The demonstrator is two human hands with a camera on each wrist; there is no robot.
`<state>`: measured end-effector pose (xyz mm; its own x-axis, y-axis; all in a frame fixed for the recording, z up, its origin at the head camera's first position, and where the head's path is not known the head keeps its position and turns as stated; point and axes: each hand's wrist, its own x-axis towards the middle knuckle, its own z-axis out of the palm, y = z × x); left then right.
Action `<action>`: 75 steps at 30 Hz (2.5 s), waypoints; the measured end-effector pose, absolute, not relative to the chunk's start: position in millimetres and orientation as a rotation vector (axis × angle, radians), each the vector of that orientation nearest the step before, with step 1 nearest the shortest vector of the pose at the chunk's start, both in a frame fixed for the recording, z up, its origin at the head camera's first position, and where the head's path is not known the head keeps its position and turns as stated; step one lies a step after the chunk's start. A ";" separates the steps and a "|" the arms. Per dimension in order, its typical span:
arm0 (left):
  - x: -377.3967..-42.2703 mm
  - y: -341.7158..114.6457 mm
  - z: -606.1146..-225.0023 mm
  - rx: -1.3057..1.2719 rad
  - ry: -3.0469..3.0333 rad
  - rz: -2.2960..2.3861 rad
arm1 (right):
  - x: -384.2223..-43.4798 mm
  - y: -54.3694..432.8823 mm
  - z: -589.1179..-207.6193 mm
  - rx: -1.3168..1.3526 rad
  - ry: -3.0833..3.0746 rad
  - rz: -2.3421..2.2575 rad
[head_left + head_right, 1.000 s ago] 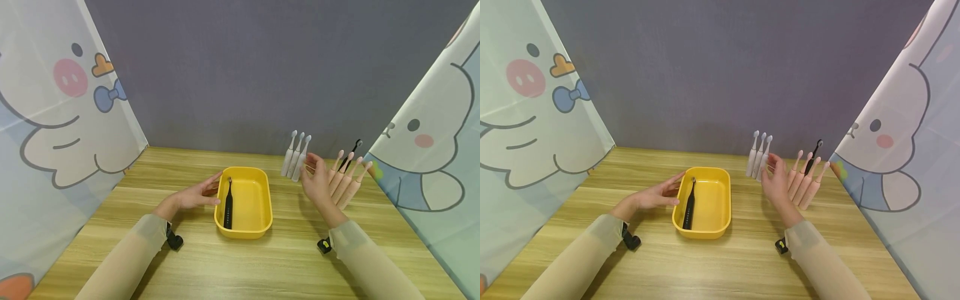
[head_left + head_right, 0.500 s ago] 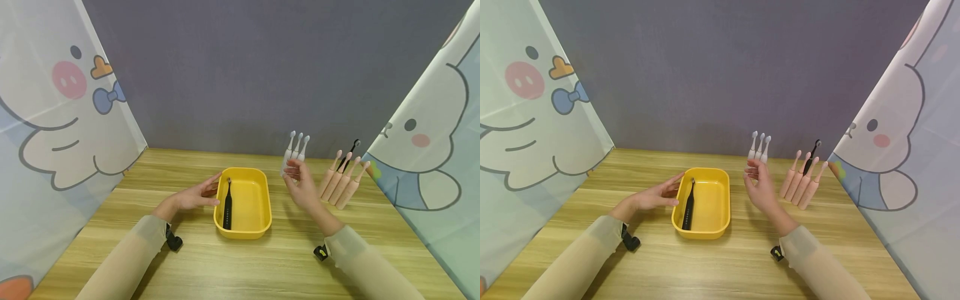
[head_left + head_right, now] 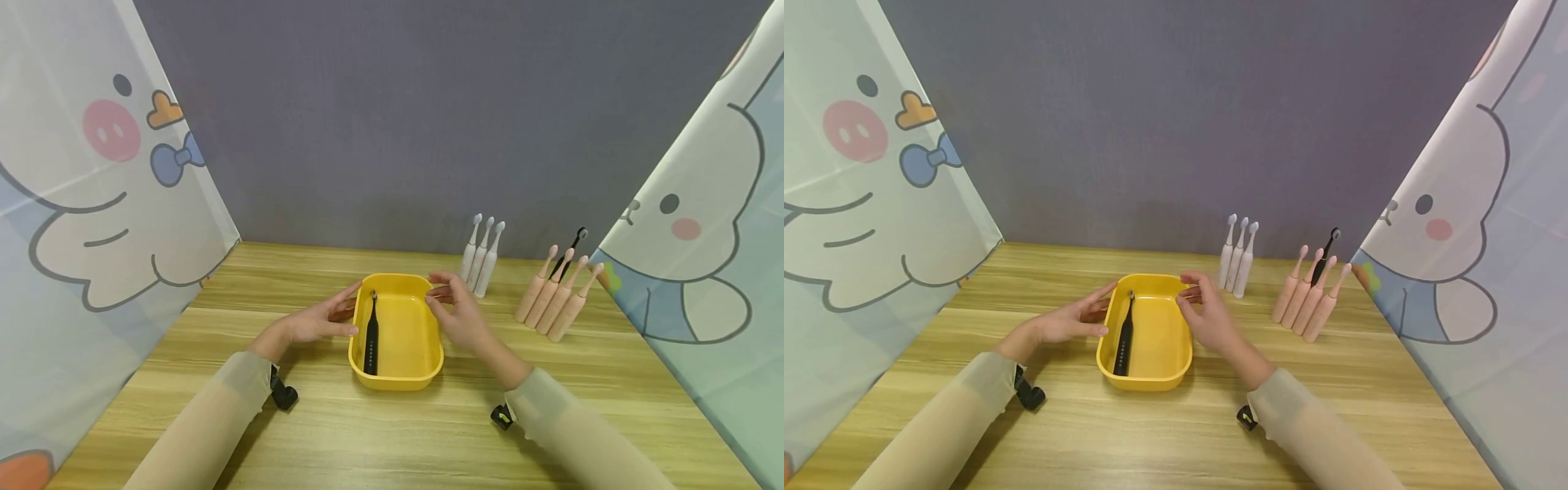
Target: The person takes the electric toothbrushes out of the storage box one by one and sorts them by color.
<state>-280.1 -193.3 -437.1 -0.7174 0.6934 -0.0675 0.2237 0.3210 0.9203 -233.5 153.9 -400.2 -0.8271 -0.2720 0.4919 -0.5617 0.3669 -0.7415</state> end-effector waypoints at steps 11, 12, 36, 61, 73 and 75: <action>-280.3 -192.7 -436.9 0.803 2.136 1.383 | -234.2 116.1 -401.1 0.783 -2.480 1.472; -280.1 -192.6 -436.8 0.802 2.136 1.383 | -234.6 113.2 -401.5 0.789 -2.491 1.474; -279.5 -193.0 -438.0 0.819 2.138 1.367 | -254.6 85.7 -407.7 0.883 -2.889 1.261; -280.0 -193.8 -438.5 0.843 2.123 1.370 | -254.4 76.2 -412.6 1.007 -3.144 0.928; -279.5 -193.2 -436.8 0.826 2.147 1.356 | -256.7 75.8 -413.0 1.022 -3.146 0.912; -279.7 -193.6 -436.9 0.826 2.150 1.353 | -256.7 75.7 -412.8 1.024 -3.153 0.900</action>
